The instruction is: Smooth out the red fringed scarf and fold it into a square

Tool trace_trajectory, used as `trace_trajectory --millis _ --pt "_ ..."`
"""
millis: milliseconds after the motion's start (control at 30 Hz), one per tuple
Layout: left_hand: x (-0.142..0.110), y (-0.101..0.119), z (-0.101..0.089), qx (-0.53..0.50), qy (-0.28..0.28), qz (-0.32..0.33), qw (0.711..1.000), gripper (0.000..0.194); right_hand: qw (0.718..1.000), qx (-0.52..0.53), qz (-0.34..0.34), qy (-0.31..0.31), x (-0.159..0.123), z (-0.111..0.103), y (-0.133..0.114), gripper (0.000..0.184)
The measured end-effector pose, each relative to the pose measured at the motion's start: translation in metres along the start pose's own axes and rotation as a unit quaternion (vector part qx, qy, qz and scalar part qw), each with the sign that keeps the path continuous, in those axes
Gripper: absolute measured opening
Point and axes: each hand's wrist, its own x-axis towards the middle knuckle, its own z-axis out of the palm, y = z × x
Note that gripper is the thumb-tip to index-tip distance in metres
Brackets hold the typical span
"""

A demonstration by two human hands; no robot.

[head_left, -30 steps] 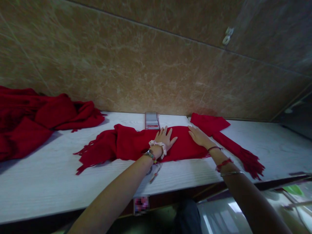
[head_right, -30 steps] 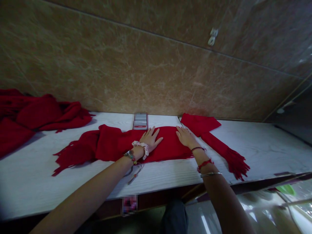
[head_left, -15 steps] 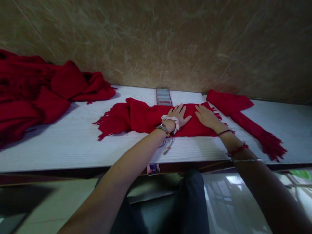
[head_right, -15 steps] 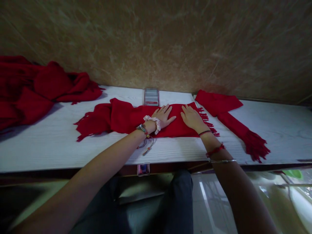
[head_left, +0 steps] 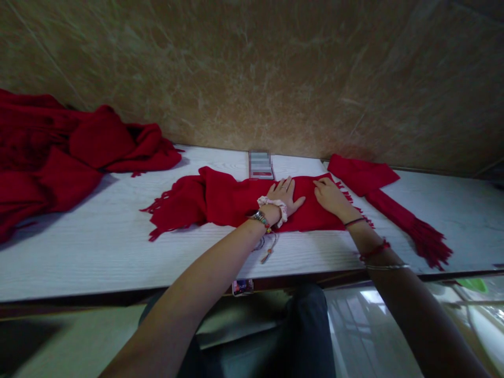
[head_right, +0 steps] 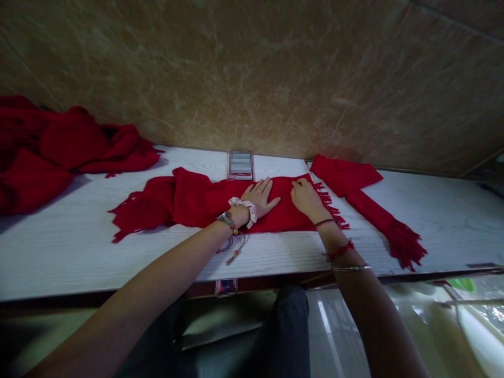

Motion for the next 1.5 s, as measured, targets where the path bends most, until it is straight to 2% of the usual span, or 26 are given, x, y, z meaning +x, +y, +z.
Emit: trace_trajectory --millis 133,233,333,400,467,600,667,800,900,967,1033,1167,1267,1367,1500 --pt "0.0 0.0 0.001 0.002 0.005 -0.003 1.0 0.065 0.999 -0.012 0.042 -0.007 0.003 -0.001 0.022 0.038" --pt "-0.001 0.001 -0.001 0.001 0.006 -0.006 1.0 0.065 0.998 -0.016 0.066 0.005 0.003 -0.007 0.025 0.042" --pt "-0.002 0.003 -0.004 0.0 0.008 -0.01 1.0 0.064 0.999 0.022 0.01 0.032 0.004 -0.011 0.017 0.046" --pt "-0.003 0.003 -0.005 -0.002 0.006 -0.009 1.0 0.064 0.996 0.071 -0.049 0.026 0.005 -0.009 0.011 0.046" --pt "-0.003 0.003 -0.005 -0.004 0.004 -0.009 1.0 0.064 0.992 0.102 -0.071 0.01 0.006 -0.001 0.01 0.045" --pt "-0.003 0.002 -0.004 -0.003 0.008 -0.007 1.0 0.063 0.997 0.078 0.009 0.007 0.006 0.018 0.022 0.045" --pt "-0.002 0.001 -0.002 -0.003 0.014 -0.004 1.0 0.063 0.997 0.062 0.044 0.007 0.005 0.02 0.029 0.045" --pt "0.0 0.001 -0.002 -0.001 0.029 0.037 0.999 0.055 0.997 0.044 0.054 0.026 0.001 0.007 0.028 0.046" --pt "0.002 0.001 -0.003 0.0 0.01 0.086 0.996 0.045 0.998 0.057 -0.007 0.029 -0.004 -0.004 0.016 0.046" --pt "0.002 0.001 -0.003 -0.007 -0.009 0.075 0.997 0.045 0.996 0.08 -0.031 0.001 -0.008 -0.005 0.01 0.045" --pt "0.001 0.001 -0.004 -0.014 -0.017 0.049 0.999 0.049 0.996 0.083 -0.015 -0.017 -0.012 -0.001 0.008 0.045" --pt "-0.003 0.001 -0.005 -0.018 -0.012 0.016 1.0 0.055 0.998 0.05 0.02 -0.013 -0.011 0.005 0.017 0.044" --pt "-0.004 0.002 -0.005 -0.018 -0.009 0.009 1.0 0.056 0.999 0.037 0.015 -0.009 -0.002 -0.002 0.024 0.043" --pt "-0.005 0.003 -0.006 -0.018 -0.001 0.009 1.0 0.058 0.999 0.012 -0.027 -0.013 0.015 -0.016 0.028 0.044" --pt "-0.005 0.003 -0.006 -0.017 0.019 0.005 1.0 0.063 0.991 -0.016 -0.095 -0.092 0.046 -0.034 0.034 0.034"
